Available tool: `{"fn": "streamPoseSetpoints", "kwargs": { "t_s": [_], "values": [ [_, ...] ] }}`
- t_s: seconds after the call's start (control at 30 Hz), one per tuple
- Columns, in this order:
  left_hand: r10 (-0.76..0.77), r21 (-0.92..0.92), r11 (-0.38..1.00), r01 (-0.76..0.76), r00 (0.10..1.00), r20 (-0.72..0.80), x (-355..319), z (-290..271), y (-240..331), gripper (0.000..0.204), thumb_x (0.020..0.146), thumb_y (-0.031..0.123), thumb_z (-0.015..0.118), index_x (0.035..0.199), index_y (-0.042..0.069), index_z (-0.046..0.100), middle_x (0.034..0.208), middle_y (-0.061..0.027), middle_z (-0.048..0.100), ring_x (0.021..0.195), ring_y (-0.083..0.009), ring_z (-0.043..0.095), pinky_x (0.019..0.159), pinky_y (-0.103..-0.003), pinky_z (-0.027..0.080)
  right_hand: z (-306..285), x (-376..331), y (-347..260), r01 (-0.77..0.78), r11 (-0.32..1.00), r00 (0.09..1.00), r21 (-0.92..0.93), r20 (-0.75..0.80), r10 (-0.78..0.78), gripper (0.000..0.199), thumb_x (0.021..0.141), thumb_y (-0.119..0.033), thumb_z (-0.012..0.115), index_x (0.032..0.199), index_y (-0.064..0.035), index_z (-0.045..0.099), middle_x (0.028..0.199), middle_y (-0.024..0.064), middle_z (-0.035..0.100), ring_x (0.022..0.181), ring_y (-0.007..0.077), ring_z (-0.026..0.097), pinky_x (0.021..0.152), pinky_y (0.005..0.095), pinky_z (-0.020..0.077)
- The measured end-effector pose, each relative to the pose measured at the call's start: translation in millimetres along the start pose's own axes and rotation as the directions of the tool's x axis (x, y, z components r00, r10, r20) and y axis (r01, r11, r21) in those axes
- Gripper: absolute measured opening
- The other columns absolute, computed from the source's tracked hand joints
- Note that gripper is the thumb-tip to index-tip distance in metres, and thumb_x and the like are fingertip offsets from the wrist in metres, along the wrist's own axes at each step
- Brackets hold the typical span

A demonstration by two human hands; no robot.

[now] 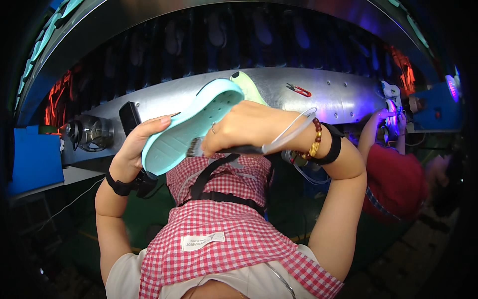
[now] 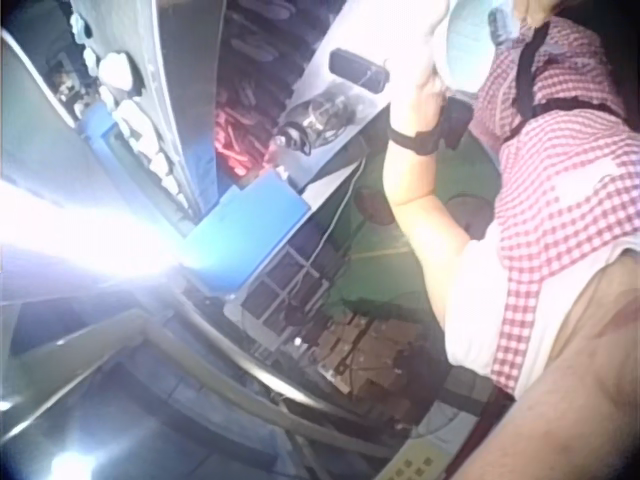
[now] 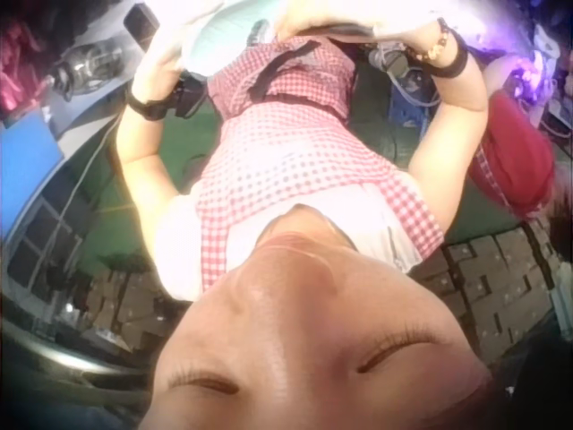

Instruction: Apply adhesive or primer to the interior of footwear soles using a brush.

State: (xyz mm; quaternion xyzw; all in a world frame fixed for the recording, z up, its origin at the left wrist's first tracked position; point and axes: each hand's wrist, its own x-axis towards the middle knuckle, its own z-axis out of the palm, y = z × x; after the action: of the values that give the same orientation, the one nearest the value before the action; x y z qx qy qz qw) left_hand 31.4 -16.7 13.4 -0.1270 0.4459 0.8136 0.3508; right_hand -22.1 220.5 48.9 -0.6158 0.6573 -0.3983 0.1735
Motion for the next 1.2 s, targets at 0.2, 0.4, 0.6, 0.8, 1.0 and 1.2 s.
{"fn": "streamPoseSetpoints", "kwargs": {
  "t_s": [0.2,0.4,0.6,0.8,1.0,1.2],
  "values": [
    [0.012,-0.081,0.997,-0.016,0.999,-0.046,-4,-14,-5,0.042,0.085,0.020,0.051,0.116,-0.007,0.046,0.103,-0.0148,0.057,0.086,-0.0157,0.060,0.075,-0.024,0.049,-9,-1,12,0.062,0.988,0.998,-0.144,0.002,-0.062,0.022,0.074,-0.007,0.055,0.095,-0.0042,0.060,0.098,0.0110,0.062,0.082,0.0265,0.061,0.068,0.0325,0.0492],
    [0.197,-0.061,0.978,-0.199,0.980,-0.035,-2,-20,-7,0.047,0.085,0.022,0.049,0.122,-0.005,0.039,0.109,-0.0167,0.054,0.092,-0.0190,0.058,0.078,-0.028,0.048,1,-11,19,-0.186,0.982,0.981,0.045,0.069,0.182,0.023,0.075,-0.011,0.061,0.095,-0.0006,0.059,0.091,0.0140,0.063,0.082,0.0246,0.061,0.072,0.0311,0.0472],
    [0.250,-0.424,0.887,-0.183,0.962,0.107,21,-13,-28,0.046,0.087,0.026,0.039,0.124,-0.002,0.037,0.112,-0.0212,0.051,0.097,-0.0314,0.056,0.082,-0.045,0.047,49,13,31,-0.142,0.808,0.820,0.571,-0.389,0.419,0.019,0.077,-0.005,0.061,0.094,0.0009,0.063,0.084,0.0107,0.064,0.075,0.0110,0.060,0.069,0.0224,0.0481],
    [0.243,-0.551,0.812,-0.193,0.970,0.019,28,-19,-38,0.046,0.088,0.028,0.037,0.122,-0.002,0.038,0.112,-0.0212,0.051,0.093,-0.0352,0.057,0.078,-0.052,0.048,39,2,75,-0.214,0.895,0.590,0.392,-0.678,0.438,0.016,0.076,-0.004,0.061,0.091,0.0011,0.063,0.083,0.0096,0.064,0.066,0.0106,0.060,0.061,0.0204,0.0476],
    [0.297,-0.500,0.823,-0.270,0.954,-0.026,30,-32,-39,0.046,0.087,0.027,0.039,0.122,-0.002,0.037,0.112,-0.0202,0.052,0.093,-0.0320,0.058,0.079,-0.049,0.048,61,23,46,-0.260,0.955,0.647,0.144,-0.708,0.283,0.025,0.075,0.000,0.059,0.100,0.0009,0.059,0.086,0.0155,0.063,0.073,0.0200,0.062,0.067,0.0255,0.0485],
    [0.614,-0.205,0.779,-0.593,0.788,0.054,-18,5,27,0.053,0.086,0.028,0.038,0.126,-0.005,0.031,0.119,-0.0216,0.046,0.101,-0.0345,0.053,0.087,-0.043,0.043,46,-50,21,0.469,0.573,0.585,0.672,-0.723,0.367,0.025,0.082,-0.003,0.049,0.105,0.0065,0.053,0.104,0.0226,0.057,0.051,0.0095,0.053,0.051,0.0186,0.0448]
  ]
}}
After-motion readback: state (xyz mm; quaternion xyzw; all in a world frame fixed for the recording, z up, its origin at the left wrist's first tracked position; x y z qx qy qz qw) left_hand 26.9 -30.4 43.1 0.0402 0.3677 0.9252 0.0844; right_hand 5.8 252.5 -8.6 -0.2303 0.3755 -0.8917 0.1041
